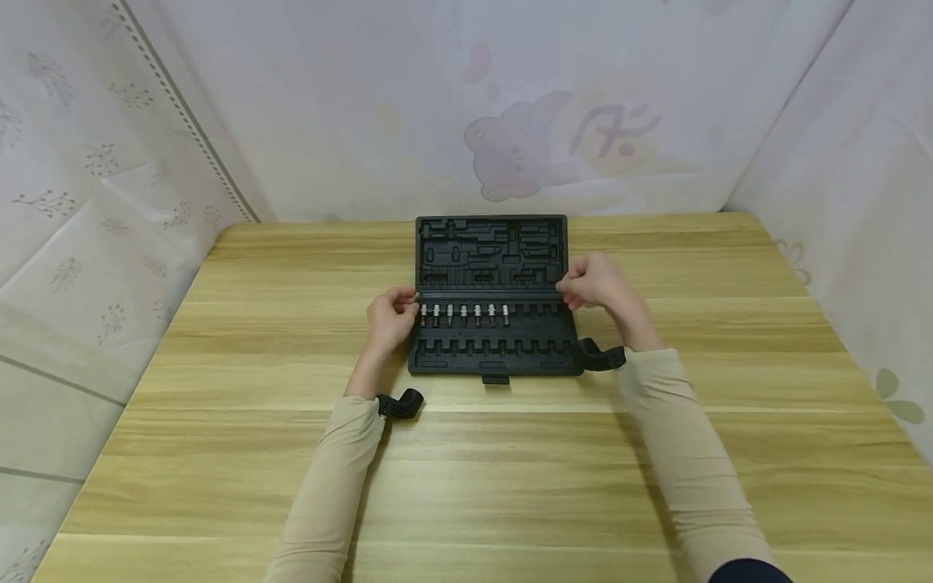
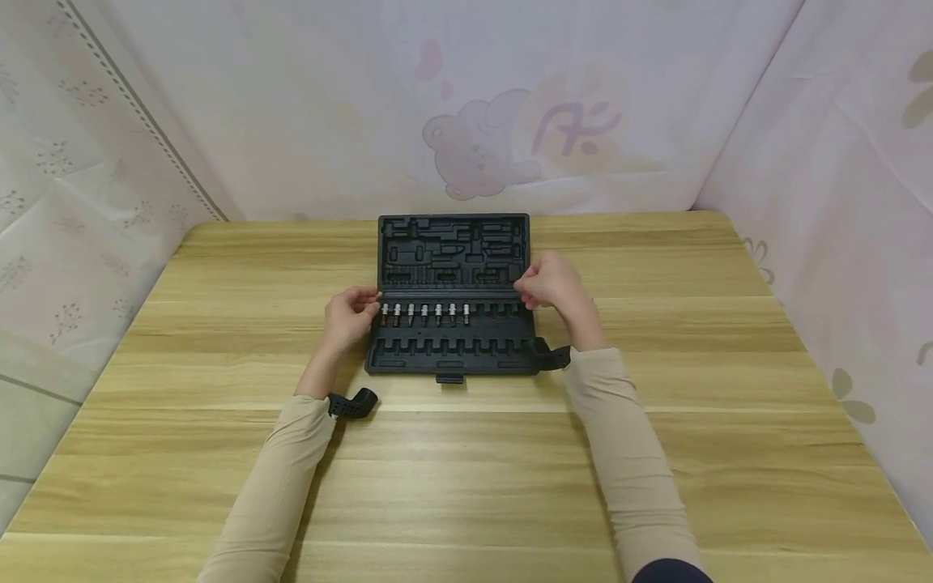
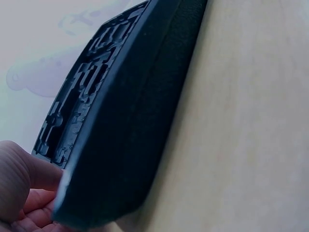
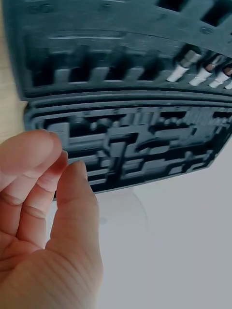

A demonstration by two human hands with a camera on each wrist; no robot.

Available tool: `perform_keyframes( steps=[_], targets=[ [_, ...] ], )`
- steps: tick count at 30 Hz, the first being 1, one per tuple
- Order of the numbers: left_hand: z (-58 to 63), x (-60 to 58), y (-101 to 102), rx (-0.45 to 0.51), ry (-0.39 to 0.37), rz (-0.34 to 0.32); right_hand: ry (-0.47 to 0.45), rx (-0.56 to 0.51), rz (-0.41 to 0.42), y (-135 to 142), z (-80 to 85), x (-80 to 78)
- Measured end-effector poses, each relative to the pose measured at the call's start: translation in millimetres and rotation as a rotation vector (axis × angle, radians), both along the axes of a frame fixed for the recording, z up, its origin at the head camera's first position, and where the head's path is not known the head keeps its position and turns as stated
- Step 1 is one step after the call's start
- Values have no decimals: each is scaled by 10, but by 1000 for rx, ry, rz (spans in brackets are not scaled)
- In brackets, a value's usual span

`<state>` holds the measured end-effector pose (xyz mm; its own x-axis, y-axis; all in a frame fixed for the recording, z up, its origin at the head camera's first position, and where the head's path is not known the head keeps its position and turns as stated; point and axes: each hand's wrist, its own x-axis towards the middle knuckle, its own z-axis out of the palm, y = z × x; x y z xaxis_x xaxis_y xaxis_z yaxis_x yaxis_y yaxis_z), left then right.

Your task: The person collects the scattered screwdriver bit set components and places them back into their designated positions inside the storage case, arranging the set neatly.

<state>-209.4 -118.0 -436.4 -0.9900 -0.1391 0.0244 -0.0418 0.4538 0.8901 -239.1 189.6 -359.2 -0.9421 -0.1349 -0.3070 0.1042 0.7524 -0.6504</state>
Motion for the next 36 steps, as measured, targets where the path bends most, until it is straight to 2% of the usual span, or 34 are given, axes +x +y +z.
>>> perform_keyframes(
  steps=[7, 29, 36],
  targets=[
    [-6, 3, -2, -3, 3, -2, 15, -10, 5, 208, -34, 20],
    [-12, 7, -1, -8, 20, -1, -2, -56, -134, 821, -152, 90],
    [-15, -3, 0, -11, 12, 0, 38, 33, -151, 928, -204, 115]
  ],
)
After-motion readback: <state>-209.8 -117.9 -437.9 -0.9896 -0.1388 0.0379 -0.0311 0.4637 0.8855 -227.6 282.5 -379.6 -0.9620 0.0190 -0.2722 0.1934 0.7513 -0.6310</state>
